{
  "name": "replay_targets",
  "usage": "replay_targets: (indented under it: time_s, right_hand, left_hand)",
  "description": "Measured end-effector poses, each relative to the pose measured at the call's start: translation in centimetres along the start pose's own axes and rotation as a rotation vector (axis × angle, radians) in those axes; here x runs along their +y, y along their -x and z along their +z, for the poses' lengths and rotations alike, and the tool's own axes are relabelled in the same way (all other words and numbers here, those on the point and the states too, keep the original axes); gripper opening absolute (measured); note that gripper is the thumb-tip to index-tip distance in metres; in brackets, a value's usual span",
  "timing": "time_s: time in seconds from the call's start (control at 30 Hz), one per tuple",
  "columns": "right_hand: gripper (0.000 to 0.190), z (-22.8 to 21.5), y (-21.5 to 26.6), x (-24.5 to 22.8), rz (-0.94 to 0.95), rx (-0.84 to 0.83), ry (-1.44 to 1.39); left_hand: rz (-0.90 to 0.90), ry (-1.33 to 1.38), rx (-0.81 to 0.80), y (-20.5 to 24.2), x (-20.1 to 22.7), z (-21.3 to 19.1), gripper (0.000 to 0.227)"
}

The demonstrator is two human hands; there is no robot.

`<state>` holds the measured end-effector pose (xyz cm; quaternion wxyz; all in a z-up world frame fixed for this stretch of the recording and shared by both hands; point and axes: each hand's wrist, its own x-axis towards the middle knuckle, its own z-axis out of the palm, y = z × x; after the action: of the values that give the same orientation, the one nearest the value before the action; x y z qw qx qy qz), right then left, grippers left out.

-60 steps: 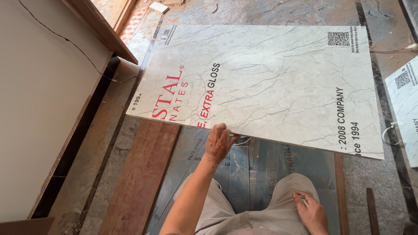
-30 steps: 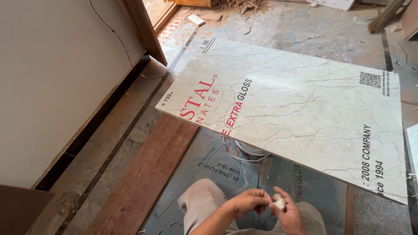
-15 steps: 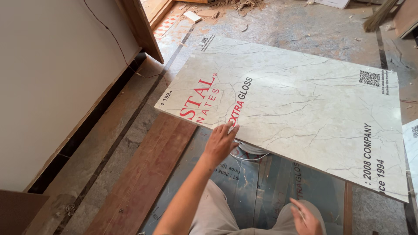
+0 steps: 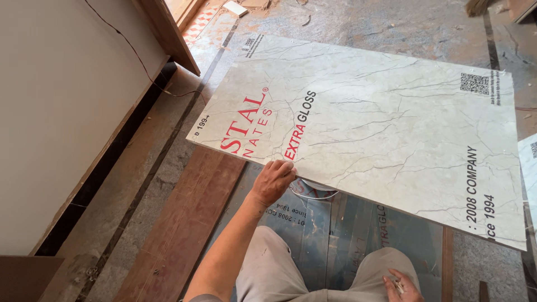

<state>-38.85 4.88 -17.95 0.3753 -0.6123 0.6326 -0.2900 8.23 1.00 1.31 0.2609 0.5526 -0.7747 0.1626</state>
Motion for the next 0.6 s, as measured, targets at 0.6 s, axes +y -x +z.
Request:
replay_targets:
  time_s: [0.6]
  right_hand:
    - [0.043,-0.33,-0.28,0.58,0.004,-0.061,0.213]
  left_hand:
    - [-0.095,0.051,-0.063,-0.3,0.05,-0.14,0.03]
